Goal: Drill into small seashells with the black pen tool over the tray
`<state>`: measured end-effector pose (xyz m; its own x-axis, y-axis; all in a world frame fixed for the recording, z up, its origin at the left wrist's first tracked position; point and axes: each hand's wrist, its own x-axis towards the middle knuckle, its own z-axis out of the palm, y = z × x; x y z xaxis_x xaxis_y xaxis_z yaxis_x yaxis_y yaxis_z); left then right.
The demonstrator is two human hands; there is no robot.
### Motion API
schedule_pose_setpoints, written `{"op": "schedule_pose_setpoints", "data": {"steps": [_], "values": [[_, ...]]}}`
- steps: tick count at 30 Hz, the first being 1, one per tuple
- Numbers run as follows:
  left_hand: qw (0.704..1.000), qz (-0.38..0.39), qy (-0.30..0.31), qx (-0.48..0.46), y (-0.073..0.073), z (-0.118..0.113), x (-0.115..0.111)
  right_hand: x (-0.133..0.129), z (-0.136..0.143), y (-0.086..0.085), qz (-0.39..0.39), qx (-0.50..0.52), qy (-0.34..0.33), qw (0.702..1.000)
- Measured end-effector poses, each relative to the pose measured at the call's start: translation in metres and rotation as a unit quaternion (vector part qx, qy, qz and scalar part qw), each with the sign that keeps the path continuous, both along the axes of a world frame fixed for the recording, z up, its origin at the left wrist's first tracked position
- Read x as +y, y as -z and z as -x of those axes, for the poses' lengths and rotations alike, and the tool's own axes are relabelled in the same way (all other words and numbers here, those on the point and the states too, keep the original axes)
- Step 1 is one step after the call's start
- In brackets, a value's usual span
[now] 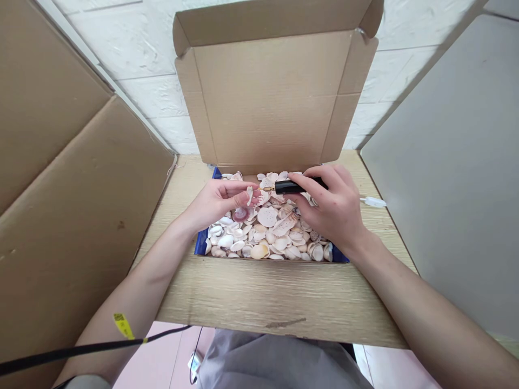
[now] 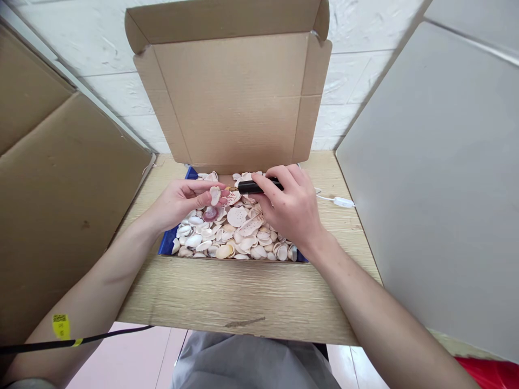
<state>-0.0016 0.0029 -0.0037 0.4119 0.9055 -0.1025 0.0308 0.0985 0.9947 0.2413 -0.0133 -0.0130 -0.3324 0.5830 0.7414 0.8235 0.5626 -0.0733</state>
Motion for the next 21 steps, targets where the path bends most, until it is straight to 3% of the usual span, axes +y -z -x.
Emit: {"op": "schedule_pose_setpoints", "data": {"steps": [5,16,21], "values": [[0.998,0.042,0.015,-0.032,-0.0031,-0.0037,-0.0025,-0.0025,0.0013,-0.0035,-0.012,-0.003,0.010,1.000],[0.999,0.029,0.028,0.030,-0.0070,-0.0014,-0.0007,0.0017,-0.0023,0.0026,-0.072,0.002,-0.037,0.997],[0.999,0.033,0.004,0.008,-0.0089,-0.0046,-0.0027,0.0032,-0.0015,0.0053,-0.030,0.003,-0.026,0.999]]}}
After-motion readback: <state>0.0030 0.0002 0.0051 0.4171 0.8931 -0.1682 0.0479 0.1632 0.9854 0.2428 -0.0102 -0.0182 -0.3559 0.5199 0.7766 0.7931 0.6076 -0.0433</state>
